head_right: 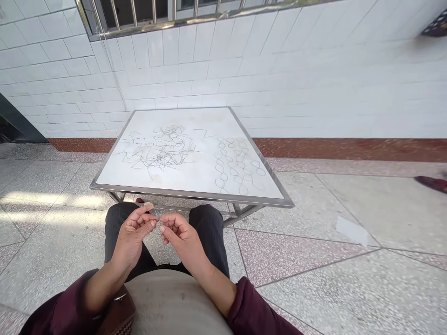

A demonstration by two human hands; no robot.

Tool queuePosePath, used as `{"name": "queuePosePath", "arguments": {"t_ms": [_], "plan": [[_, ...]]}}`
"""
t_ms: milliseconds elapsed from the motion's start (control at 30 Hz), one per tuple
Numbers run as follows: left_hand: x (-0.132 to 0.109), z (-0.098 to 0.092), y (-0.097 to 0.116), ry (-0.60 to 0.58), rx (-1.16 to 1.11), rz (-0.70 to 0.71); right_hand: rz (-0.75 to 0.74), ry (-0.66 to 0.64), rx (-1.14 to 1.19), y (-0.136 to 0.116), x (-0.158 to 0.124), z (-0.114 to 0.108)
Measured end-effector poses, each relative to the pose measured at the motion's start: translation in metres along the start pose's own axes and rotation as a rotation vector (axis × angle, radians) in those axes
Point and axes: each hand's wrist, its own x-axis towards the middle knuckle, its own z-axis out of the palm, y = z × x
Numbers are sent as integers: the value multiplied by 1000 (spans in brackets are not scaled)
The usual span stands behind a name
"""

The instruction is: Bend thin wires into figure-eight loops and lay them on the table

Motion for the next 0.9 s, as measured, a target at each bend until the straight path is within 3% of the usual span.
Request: {"name": "queuePosePath", "arguments": {"t_ms": [100,200,333,600,900], "plan": [[-2,0,0,6,-27,-15,15,-44,46,2,-3,2],[-3,0,2,12,-16,-25,7,-7,36,2,-3,0],[-4,-1,4,-73,81,-39,-20,37,-3,1,2,-5],[-4,-5,1,-177,139,-98,124,-30,145,8,7,-7],[-1,-5,-6,-145,188,-92,232,-14,265,12,8,-3]]}}
